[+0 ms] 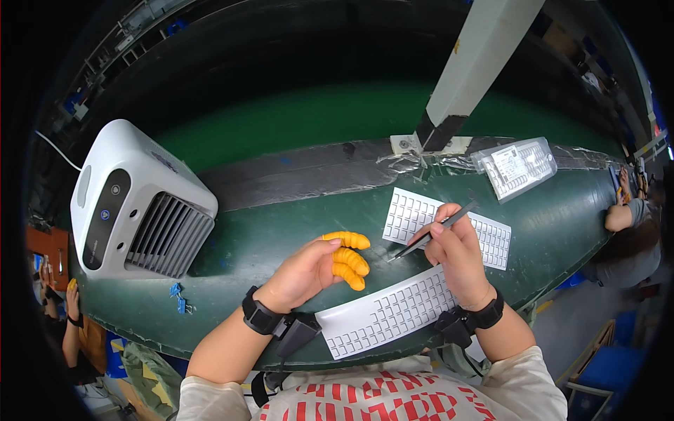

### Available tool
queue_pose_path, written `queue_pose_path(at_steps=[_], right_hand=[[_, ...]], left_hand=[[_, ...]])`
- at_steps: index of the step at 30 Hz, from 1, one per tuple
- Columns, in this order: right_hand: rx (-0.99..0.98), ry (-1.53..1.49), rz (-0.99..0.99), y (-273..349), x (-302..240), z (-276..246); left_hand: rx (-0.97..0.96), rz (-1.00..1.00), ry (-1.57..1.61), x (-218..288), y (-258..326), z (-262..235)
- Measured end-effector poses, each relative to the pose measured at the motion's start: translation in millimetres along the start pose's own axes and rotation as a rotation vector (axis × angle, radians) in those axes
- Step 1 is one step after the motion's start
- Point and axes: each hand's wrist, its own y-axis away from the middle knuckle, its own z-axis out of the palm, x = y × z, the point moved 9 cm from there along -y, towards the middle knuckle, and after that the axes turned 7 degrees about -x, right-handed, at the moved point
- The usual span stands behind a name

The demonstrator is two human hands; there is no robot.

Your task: Manually assembling or inspecting electronic device components using tweezers.

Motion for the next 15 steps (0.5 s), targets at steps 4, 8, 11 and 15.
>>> queue_pose_path(at_steps=[4, 8, 11, 15], right_hand=[[-0.025, -0.006, -0.02, -2.2, 1.6, -0.4], [-0.024, -0.027, -0.012, -1.9, -1.2, 2.8], [-0.039, -0.039, -0.034, -2.0, 1.9, 1.7], [-0.05, 0.08, 0.002, -0.5, 2.5, 1.3]], left_hand=[[-0.004, 0.015, -0.019, 1.9, -0.8, -1.9], [0.001, 0.025, -0.025, 2.6, -1.3, -3.0], [-0.007, 0.037, -0.019, 2.8, -1.7, -2.4], [0.023, 0.026, -0.022, 2.4, -1.0, -2.4]])
